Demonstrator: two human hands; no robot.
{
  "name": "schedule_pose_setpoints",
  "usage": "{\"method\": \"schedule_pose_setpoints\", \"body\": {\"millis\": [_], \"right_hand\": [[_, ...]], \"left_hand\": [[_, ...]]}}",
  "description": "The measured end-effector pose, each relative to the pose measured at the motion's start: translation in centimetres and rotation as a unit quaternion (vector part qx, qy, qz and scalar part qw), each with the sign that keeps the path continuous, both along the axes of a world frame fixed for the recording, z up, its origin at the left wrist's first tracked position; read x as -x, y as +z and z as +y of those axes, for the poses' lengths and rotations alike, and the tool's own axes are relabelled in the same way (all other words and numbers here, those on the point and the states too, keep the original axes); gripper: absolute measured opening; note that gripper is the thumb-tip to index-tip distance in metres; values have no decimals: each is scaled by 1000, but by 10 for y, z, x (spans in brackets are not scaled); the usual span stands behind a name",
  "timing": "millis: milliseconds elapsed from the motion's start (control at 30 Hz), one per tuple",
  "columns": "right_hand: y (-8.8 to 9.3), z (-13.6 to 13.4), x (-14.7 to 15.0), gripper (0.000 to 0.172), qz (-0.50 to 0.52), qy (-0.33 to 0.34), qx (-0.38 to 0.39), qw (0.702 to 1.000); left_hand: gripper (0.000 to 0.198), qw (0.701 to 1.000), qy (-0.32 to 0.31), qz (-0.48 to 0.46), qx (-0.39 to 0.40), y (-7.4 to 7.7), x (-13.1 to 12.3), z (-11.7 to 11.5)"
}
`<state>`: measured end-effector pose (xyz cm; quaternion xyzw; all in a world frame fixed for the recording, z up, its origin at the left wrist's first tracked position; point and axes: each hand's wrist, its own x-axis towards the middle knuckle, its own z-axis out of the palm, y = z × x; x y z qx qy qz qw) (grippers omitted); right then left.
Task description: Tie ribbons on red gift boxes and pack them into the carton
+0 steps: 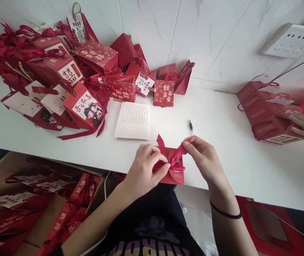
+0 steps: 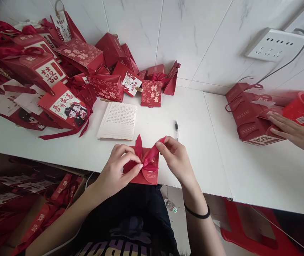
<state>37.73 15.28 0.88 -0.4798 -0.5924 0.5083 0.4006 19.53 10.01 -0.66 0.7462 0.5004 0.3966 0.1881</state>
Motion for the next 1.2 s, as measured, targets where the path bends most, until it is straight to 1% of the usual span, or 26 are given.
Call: {"method": "schedule_pose_setpoints", "body": {"millis": [100, 200, 300, 367, 467, 500, 533, 567, 633, 700, 767, 900, 1067, 1167, 1200], "right_hand": [[6, 14, 8, 25, -19, 59, 15, 998], [2, 27, 14, 23, -47, 94, 38, 994], [-8, 37, 16, 29, -63, 92, 63, 992], [-13, 36, 15, 33, -90, 59, 57, 993], [-14, 21, 6, 33, -135, -59, -18, 989], [-13, 13, 1, 35, -148, -89, -41, 984], [-11, 3, -3, 38, -161, -99, -53, 981], [-9, -7, -7, 43, -174, -86, -51, 980], [-6, -26, -11, 50, -179, -30, -29, 983], [-4, -39, -11, 50, -166, 13, 2, 986], [-6, -46, -8, 46, -156, 22, 33, 987], [-12, -44, -4, 43, -132, 18, 64, 989], [-17, -40, -6, 44, -47, 52, 96, 993], [-18, -41, -7, 43, -32, 53, 104, 993], [-18, -41, -7, 43, -36, 52, 104, 993]], "left_hand": [[2, 1000, 0, 1, 2, -1, -1, 0], [12, 1000, -12, 13, -3, -2, 0, 0], [21, 999, -26, 30, -14, -3, 0, 0], [20, 999, -27, 33, -15, -4, 0, 1], [18, 1000, -17, 26, -7, -4, 0, 1], [17, 1000, -14, 24, -5, -4, 0, 1], [17, 1000, -12, 22, -4, -4, 0, 1], [17, 1000, -10, 21, -4, -4, 0, 1], [16, 1000, -6, 20, -5, -3, -1, 2], [16, 1000, -1, 19, -5, -3, -2, 2], [15, 1000, 4, 18, -6, -3, -2, 2], [14, 1000, 17, 14, 0, -2, -4, 1], [10, 999, 37, 3, 14, 1, -8, 2], [9, 998, 32, -30, 35, -1, -6, 2], [13, 997, 32, -52, 40, -2, -4, 1]]}}
